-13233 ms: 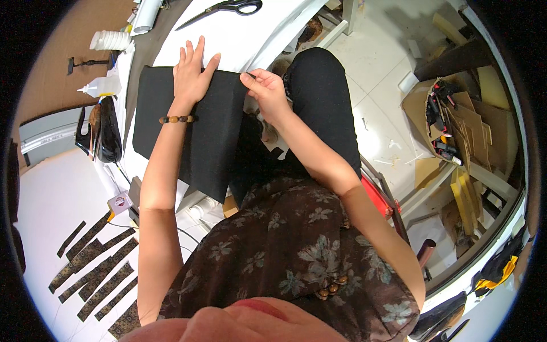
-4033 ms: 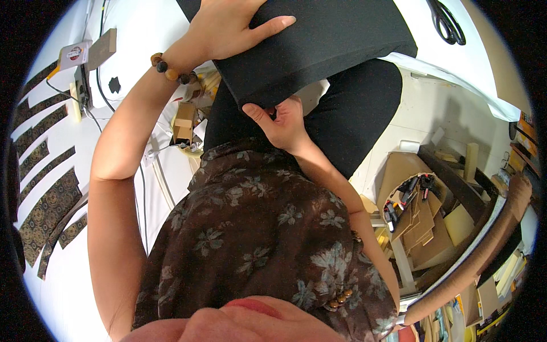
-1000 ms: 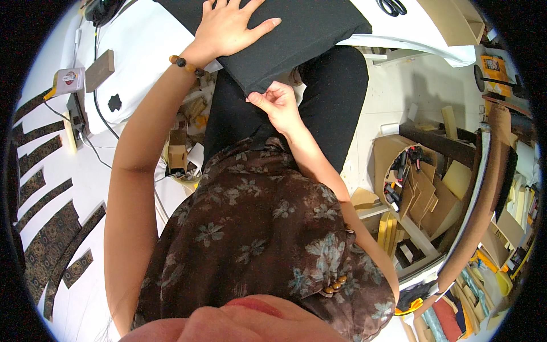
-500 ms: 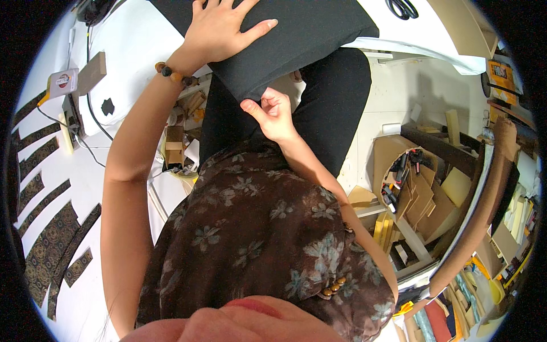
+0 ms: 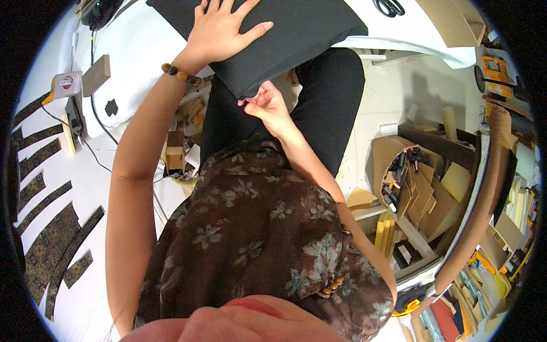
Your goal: The person uses shears to cut a black strip along the edges of a rectangular board, then folds the board and trims the strip further. The person handles the board and strip throughout, making precise cuts and adjustments.
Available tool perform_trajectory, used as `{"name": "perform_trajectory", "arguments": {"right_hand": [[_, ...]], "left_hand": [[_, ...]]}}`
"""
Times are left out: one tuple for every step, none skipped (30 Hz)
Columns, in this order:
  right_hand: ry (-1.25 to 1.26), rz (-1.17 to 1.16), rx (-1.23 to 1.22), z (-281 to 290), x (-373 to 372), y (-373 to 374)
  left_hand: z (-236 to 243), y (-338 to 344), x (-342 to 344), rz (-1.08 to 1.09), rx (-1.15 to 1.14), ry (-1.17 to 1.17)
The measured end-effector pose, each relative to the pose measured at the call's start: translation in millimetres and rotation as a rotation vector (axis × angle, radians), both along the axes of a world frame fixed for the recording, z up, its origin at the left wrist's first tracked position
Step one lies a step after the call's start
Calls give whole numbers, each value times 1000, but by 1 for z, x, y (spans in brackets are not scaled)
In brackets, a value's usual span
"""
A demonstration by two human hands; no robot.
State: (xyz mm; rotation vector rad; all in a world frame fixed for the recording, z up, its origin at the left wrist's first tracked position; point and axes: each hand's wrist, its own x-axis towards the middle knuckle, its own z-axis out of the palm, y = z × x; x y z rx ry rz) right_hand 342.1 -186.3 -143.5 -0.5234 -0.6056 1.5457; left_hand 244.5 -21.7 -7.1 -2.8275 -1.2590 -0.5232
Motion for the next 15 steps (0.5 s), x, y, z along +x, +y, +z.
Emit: {"name": "perform_trajectory", "arguments": {"right_hand": [[107,-22,13,7,-2,1],[135,-47,-53,21,-2,3],[71,-86,-107,24,-5,6],[7,-126,-164,26,-8,8],[-57,-167,-221,30,-11,10],[-40,-186,-231,36,-12,7],[-60,-202,-194,35,-12,7],[-80,-218,-156,32,-12,7],[-100,-234,-118,29,-11,8],[-98,-228,-118,23,-10,7],[-97,-223,-118,18,-9,7],[-96,-217,-117,13,-7,6],[-116,-218,-119,15,-5,4],[-136,-220,-121,18,-2,2],[-155,-221,-123,20,0,1]], "left_hand": [[-1,-1,0,4,-2,2],[-2,-1,0,9,-5,3],[-2,-1,0,7,1,-7],[-3,0,0,4,5,-18],[-3,0,0,1,9,-28],[-3,-1,1,1,6,-26],[-3,-2,1,4,4,-24],[-3,-3,1,6,2,-21],[-3,-2,0,6,5,-21],[-3,-2,0,5,8,-20],[-3,-1,0,4,10,-19],[-4,-2,0,5,8,-16],[-4,-2,0,5,9,-14],[-4,-1,0,5,9,-11],[-4,-1,0,6,8,-11]]}}
